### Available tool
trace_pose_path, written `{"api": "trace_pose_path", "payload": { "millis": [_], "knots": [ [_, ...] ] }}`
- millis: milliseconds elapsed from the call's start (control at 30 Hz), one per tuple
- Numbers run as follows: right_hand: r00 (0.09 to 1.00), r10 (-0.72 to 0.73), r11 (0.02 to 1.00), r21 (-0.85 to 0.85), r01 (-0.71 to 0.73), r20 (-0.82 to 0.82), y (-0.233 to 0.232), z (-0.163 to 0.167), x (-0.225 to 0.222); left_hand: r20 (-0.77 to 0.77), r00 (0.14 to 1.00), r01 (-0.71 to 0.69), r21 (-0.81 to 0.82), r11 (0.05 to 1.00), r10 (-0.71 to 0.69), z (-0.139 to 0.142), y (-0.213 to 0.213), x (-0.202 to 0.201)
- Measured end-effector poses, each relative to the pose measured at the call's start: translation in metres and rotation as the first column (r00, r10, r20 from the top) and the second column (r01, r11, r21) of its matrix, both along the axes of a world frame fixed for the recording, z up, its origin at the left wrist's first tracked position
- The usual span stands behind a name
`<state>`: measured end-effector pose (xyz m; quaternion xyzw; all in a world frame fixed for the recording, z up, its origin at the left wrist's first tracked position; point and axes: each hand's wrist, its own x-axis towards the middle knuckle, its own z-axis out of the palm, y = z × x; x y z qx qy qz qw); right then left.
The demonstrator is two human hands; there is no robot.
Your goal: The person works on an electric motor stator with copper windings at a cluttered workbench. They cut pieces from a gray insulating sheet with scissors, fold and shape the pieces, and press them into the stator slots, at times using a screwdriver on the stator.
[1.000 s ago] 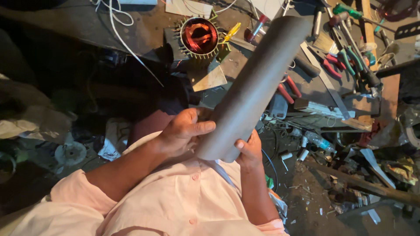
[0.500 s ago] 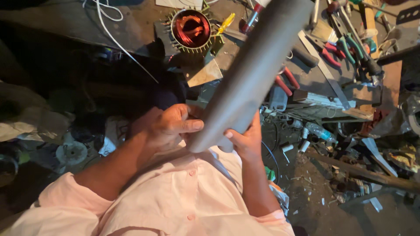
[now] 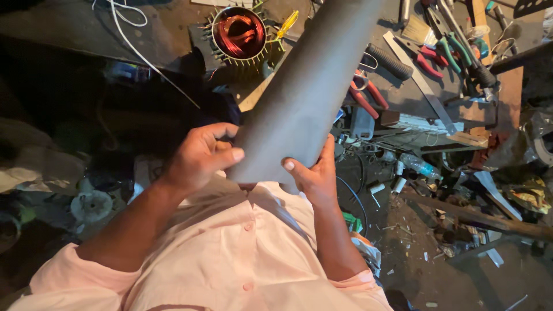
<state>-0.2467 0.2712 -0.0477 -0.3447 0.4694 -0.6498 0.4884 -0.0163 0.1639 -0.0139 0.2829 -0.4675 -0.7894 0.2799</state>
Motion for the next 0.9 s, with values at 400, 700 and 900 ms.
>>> {"api": "trace_pose_path", "payload": {
  "millis": [400,700,900],
  "knots": [
    [0.989,0.143,0.989,0.036,-0.144,0.02,0.004,0.003,-0.009,-0.152,0.986,-0.046,0.134,0.99,0.066,-0.011,-0.003,0.0],
    [0.987,0.089,0.992,-0.081,-0.101,-0.136,-0.023,0.028,0.023,-0.312,0.94,-0.135,0.033,0.99,0.138,-0.01,0.005,0.022],
    [0.959,0.267,0.963,0.052,-0.263,-0.097,-0.053,0.059,0.063,0.449,0.686,-0.132,-0.697,0.705,0.572,-0.019,-0.011,0.087]
  ]
}}
